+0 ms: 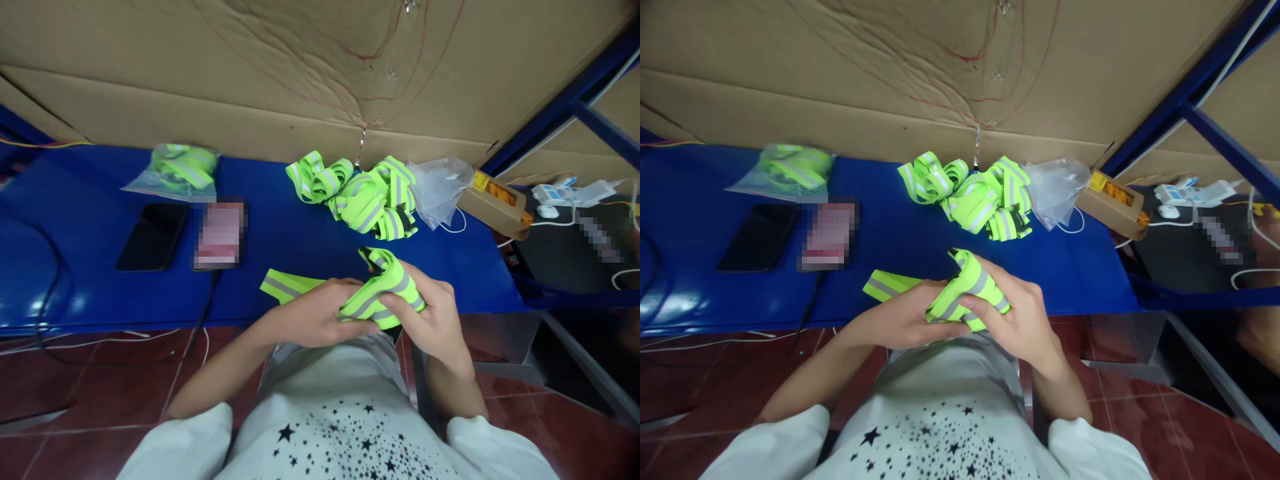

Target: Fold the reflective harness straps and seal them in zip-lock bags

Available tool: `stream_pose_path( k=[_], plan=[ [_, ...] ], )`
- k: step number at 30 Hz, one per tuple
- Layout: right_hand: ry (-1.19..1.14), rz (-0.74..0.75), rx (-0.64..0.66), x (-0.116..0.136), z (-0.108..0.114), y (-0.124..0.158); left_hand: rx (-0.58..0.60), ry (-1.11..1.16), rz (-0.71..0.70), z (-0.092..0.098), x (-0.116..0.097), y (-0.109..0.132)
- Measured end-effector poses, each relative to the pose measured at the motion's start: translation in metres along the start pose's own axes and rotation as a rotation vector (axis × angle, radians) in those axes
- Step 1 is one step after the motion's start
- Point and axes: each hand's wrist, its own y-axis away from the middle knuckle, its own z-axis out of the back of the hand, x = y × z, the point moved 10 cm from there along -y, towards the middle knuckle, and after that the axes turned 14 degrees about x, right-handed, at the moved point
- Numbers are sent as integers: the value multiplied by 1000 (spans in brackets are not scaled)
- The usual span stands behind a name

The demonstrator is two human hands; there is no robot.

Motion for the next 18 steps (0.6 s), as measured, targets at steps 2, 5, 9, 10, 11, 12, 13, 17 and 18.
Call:
stream_pose_path(
  k=[2,5,9,10,11,12,13,17,18],
  plan=[
    [-4,23,-28,2,-1,0,-20,38,-25,2,-1,0],
    [-10,47,-79,6,1,0,34,146,-48,-4,1,-1],
    [8,27,-145,9,11,4,101,219,13,-11,9,-3],
    [4,-3,-145,6,13,5,99,217,44,-11,12,-3],
    [-13,-43,-144,1,15,7,90,204,75,-9,14,-2],
    [-46,-86,-147,-6,17,9,74,182,101,-7,16,-2],
    [-97,-128,-147,-15,18,11,59,158,122,-5,18,-2],
    [-457,-251,-37,-52,2,10,48,95,142,-1,20,-1],
    [-543,-274,19,-59,-6,7,60,95,132,-2,20,-1]
  ],
)
